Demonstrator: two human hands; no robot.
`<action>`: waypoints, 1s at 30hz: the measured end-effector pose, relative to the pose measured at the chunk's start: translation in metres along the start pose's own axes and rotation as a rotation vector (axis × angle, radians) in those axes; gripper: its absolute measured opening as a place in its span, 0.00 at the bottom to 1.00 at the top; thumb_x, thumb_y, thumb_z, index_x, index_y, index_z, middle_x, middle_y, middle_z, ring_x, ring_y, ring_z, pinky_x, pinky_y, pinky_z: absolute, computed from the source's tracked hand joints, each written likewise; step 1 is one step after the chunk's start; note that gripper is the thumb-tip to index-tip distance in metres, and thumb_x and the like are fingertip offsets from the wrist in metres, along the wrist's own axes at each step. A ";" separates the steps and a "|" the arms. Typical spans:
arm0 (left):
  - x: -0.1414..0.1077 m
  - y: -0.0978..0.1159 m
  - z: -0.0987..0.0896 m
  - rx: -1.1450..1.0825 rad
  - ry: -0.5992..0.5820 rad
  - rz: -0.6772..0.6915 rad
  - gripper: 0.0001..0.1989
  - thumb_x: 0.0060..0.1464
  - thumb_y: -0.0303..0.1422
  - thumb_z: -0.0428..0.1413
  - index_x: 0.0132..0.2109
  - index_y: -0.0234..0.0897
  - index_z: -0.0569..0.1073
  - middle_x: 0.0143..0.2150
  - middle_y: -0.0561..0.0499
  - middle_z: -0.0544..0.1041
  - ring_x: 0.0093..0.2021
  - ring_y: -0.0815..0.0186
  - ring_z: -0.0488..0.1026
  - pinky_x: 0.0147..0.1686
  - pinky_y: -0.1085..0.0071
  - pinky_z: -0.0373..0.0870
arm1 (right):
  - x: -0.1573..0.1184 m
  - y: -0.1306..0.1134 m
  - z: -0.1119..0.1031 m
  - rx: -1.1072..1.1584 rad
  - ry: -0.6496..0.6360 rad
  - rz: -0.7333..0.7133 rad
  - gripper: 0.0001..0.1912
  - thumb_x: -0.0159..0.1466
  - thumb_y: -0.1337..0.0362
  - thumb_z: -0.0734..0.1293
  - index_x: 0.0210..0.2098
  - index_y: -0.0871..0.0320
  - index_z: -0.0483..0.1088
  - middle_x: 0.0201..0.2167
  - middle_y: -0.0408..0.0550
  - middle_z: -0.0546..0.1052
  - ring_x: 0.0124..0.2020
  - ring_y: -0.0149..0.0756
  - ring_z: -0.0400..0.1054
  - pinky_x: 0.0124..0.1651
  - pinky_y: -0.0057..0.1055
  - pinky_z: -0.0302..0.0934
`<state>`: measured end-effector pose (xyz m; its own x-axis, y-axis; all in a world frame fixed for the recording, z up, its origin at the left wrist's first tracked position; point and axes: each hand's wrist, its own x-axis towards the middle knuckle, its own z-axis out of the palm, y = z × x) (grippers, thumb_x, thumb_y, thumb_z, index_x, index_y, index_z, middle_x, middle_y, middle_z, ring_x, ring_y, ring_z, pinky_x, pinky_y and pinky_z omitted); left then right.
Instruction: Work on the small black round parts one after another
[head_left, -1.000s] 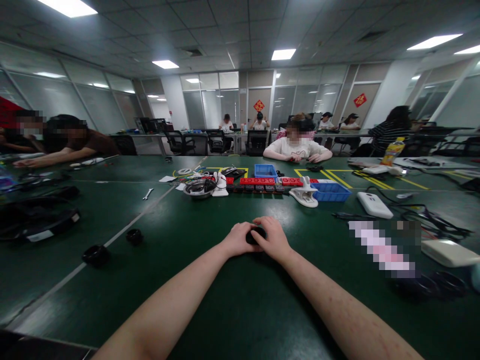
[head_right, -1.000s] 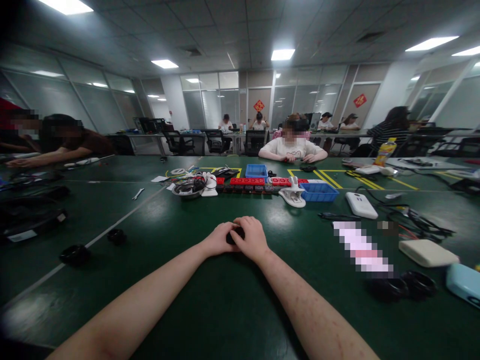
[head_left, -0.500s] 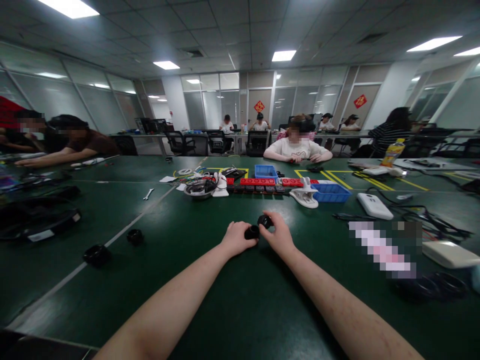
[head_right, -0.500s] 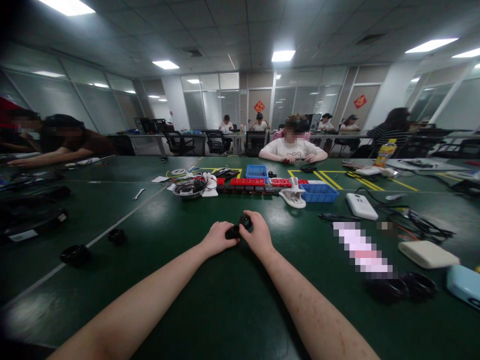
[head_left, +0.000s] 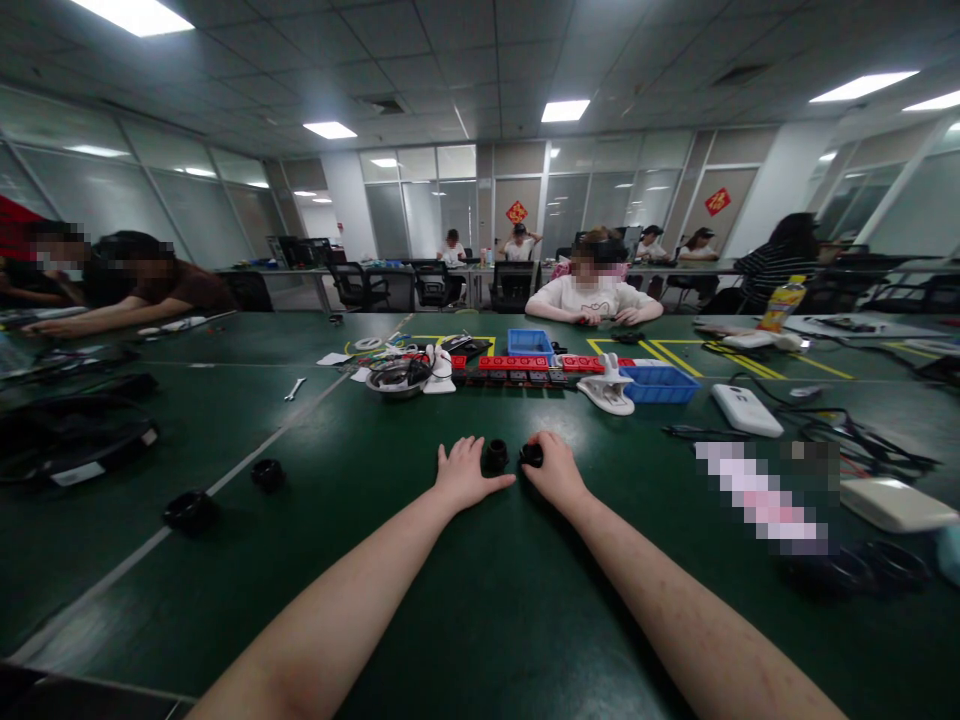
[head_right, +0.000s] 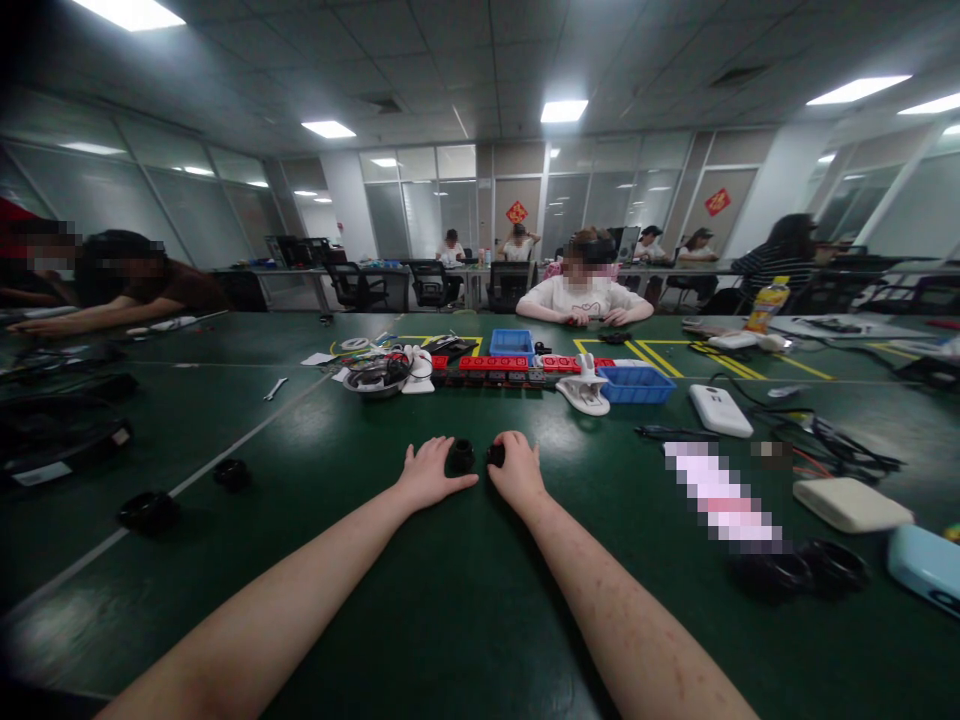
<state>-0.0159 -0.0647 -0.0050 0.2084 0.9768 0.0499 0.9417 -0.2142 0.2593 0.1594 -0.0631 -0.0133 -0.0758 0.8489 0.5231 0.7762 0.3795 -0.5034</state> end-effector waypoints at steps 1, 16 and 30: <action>0.000 0.000 0.001 0.023 -0.031 0.001 0.49 0.39 0.64 0.43 0.61 0.35 0.51 0.64 0.40 0.50 0.63 0.48 0.44 0.57 0.44 0.38 | 0.000 -0.001 -0.002 -0.017 0.009 0.007 0.12 0.50 0.70 0.63 0.36 0.59 0.64 0.38 0.51 0.69 0.43 0.45 0.63 0.49 0.54 0.52; 0.003 0.001 0.005 0.110 -0.109 -0.005 0.41 0.45 0.51 0.47 0.62 0.34 0.48 0.65 0.41 0.44 0.64 0.50 0.39 0.58 0.46 0.39 | -0.014 -0.048 -0.002 -0.276 -0.129 -0.304 0.08 0.60 0.63 0.61 0.38 0.57 0.69 0.44 0.50 0.70 0.50 0.43 0.58 0.59 0.53 0.37; 0.002 -0.011 -0.005 0.071 -0.247 0.161 0.62 0.28 0.66 0.49 0.64 0.34 0.41 0.65 0.35 0.34 0.63 0.40 0.30 0.56 0.42 0.34 | -0.057 -0.043 -0.070 -0.216 -0.356 -0.328 0.07 0.60 0.67 0.59 0.29 0.55 0.69 0.34 0.48 0.72 0.39 0.41 0.63 0.55 0.48 0.50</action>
<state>-0.0276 -0.0606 -0.0030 0.4060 0.9009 -0.1536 0.9057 -0.3743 0.1990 0.1745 -0.1534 0.0267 -0.5150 0.7851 0.3441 0.7844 0.5935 -0.1802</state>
